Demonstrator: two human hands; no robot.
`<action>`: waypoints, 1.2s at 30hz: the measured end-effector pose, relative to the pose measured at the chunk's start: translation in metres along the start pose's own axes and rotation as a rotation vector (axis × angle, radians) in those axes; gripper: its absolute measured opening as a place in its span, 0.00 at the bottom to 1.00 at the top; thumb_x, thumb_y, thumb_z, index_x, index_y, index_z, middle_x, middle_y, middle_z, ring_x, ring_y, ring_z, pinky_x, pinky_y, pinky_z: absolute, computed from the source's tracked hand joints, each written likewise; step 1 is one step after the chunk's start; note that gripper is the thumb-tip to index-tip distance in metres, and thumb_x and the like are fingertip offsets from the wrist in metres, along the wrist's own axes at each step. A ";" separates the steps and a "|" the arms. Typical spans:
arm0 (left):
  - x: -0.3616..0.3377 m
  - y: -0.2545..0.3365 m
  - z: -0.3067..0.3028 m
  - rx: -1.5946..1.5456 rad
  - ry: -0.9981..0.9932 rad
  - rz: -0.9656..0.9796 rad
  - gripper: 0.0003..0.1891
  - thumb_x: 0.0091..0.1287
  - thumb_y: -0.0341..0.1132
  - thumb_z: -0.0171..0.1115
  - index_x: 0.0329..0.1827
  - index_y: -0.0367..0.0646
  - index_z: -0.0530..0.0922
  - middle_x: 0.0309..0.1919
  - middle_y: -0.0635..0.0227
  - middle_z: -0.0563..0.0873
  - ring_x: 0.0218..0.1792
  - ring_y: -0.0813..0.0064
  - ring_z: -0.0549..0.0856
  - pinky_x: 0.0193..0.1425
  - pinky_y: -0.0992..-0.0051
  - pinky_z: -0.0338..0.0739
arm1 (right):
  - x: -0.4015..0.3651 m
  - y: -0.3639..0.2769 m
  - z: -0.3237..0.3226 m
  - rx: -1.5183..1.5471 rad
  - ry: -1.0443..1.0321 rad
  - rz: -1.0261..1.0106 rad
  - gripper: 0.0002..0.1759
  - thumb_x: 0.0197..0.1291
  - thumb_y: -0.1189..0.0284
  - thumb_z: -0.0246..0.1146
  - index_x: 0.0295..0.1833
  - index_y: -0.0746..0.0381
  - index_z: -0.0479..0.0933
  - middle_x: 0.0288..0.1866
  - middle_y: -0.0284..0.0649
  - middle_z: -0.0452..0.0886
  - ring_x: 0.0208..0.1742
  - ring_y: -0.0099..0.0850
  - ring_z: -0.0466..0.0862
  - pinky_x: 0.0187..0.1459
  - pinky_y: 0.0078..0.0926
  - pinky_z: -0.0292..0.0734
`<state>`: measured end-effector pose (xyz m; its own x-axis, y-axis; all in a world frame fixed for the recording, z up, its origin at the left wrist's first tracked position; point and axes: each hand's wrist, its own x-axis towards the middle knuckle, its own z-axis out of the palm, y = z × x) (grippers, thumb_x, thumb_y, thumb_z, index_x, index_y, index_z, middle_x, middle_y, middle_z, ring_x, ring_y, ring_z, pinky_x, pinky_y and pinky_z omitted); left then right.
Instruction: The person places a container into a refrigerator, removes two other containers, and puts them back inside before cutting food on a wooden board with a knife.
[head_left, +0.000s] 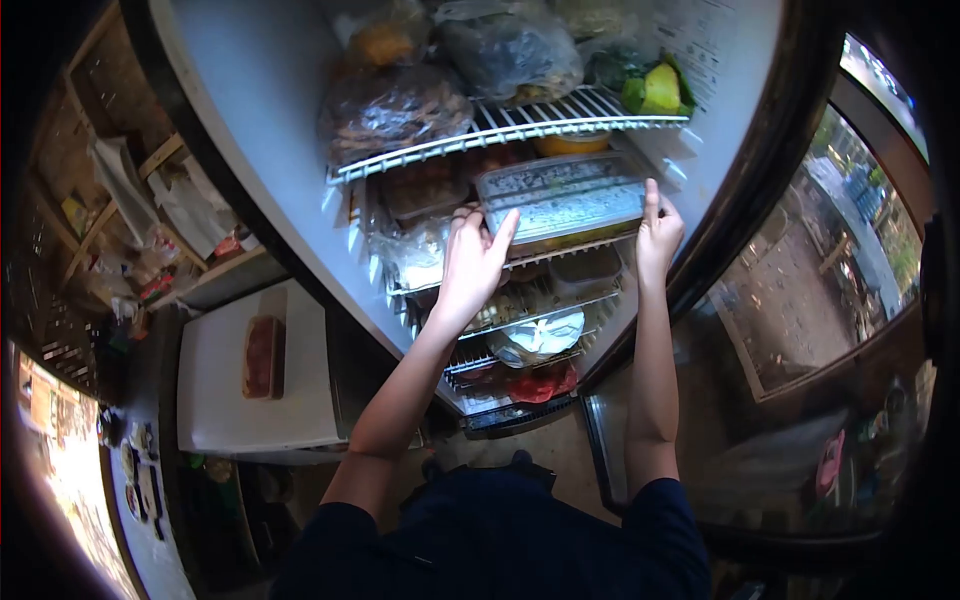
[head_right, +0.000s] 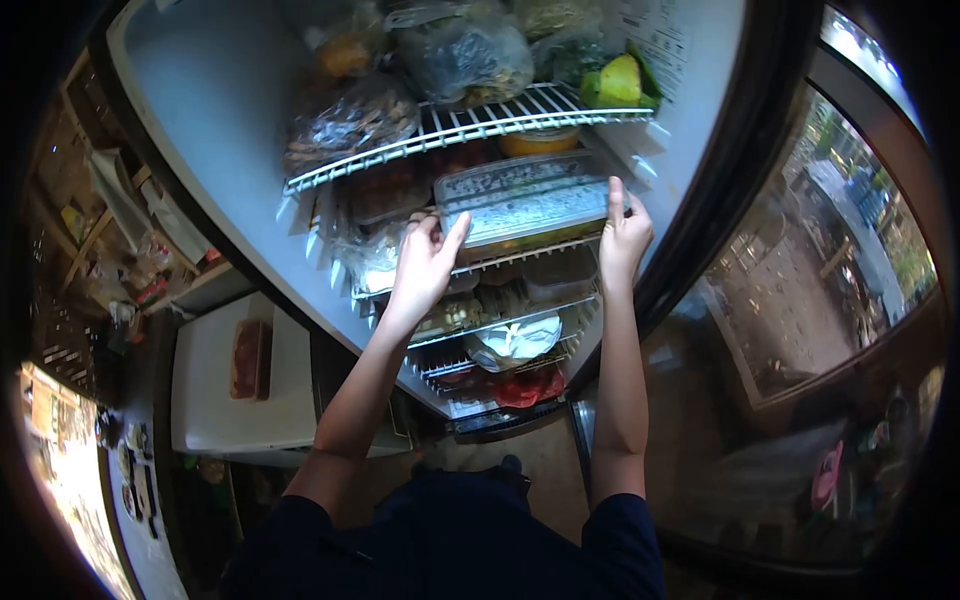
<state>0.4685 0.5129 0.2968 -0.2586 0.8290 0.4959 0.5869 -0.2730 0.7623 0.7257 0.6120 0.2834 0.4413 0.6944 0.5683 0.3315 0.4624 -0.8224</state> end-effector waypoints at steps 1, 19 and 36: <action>0.005 -0.005 0.001 0.039 0.038 0.033 0.30 0.77 0.53 0.69 0.49 0.25 0.87 0.33 0.58 0.84 0.31 0.71 0.82 0.36 0.67 0.75 | 0.000 0.003 0.004 0.017 0.013 0.015 0.33 0.79 0.51 0.68 0.56 0.78 0.86 0.39 0.48 0.91 0.42 0.28 0.83 0.51 0.34 0.80; -0.228 -0.097 -0.143 -0.041 0.097 0.193 0.08 0.74 0.30 0.70 0.52 0.40 0.87 0.48 0.59 0.93 0.50 0.57 0.93 0.55 0.63 0.87 | -0.221 -0.020 0.020 0.241 0.144 -0.592 0.19 0.88 0.63 0.51 0.59 0.69 0.77 0.48 0.53 0.83 0.45 0.40 0.84 0.50 0.40 0.86; -0.312 -0.464 -0.412 0.319 0.695 -0.703 0.25 0.82 0.45 0.65 0.66 0.31 0.75 0.58 0.46 0.88 0.54 0.49 0.89 0.62 0.58 0.82 | -0.642 -0.065 0.311 0.330 -1.493 0.245 0.27 0.83 0.55 0.62 0.67 0.70 0.78 0.66 0.53 0.82 0.59 0.44 0.87 0.63 0.39 0.80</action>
<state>-0.0393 0.1802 -0.0402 -0.9471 0.2591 0.1895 0.2819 0.3893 0.8769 0.1620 0.3077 -0.0363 -0.8159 0.5763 0.0469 0.0967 0.2159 -0.9716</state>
